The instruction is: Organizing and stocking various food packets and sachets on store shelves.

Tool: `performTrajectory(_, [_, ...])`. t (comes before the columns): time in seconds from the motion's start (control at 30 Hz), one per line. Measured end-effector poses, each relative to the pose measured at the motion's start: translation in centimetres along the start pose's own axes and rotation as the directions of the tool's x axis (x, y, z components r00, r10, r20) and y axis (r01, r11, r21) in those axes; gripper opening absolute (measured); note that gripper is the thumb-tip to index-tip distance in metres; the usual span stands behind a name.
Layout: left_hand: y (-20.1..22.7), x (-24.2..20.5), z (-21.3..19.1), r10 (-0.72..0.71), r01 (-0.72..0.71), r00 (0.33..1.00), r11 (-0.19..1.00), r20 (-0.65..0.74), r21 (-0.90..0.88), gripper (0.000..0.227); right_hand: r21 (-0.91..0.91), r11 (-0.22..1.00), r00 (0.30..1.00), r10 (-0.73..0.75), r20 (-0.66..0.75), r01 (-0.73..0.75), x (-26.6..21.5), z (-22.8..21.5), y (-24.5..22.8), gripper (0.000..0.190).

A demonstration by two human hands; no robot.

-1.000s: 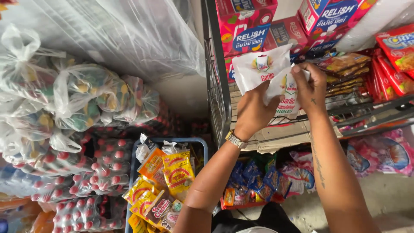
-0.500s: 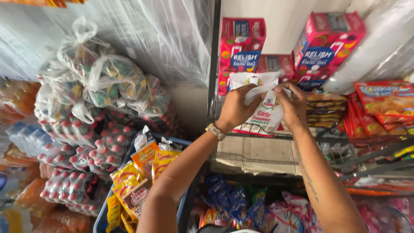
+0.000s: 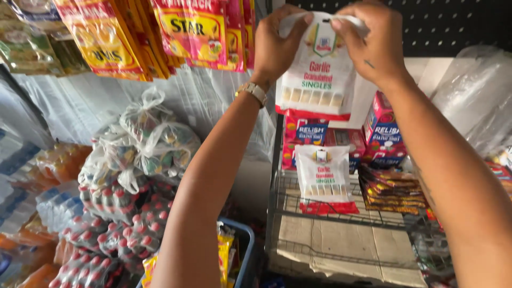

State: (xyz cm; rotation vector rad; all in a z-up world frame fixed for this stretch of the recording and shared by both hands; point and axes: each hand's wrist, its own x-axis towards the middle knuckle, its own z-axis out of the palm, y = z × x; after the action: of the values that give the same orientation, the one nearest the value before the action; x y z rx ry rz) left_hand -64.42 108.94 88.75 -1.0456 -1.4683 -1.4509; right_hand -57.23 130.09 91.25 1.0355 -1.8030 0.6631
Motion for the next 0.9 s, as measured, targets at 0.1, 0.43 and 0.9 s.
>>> performTrajectory(0.1, [-2.8,4.1,-0.6,0.196,-0.185,0.976,0.976,-0.098,0.11,0.014,-0.01,0.995,0.995,-0.099,-0.011,0.099,4.4,0.8,1.2,0.008])
performTrajectory(0.43, [-4.8,10.6,-0.3,-0.031,0.142,0.968,0.886,-0.249,0.442,0.013,-0.332,0.942,0.998,-0.051,-0.02,0.042,11.4,4.0,5.0,0.008])
performTrajectory(0.9, [-8.8,10.9,-1.1,-0.19,0.242,0.97,0.813,-0.151,0.53,0.012,-0.293,0.857,0.893,0.449,0.021,-0.424,11.4,6.4,11.1,0.016])
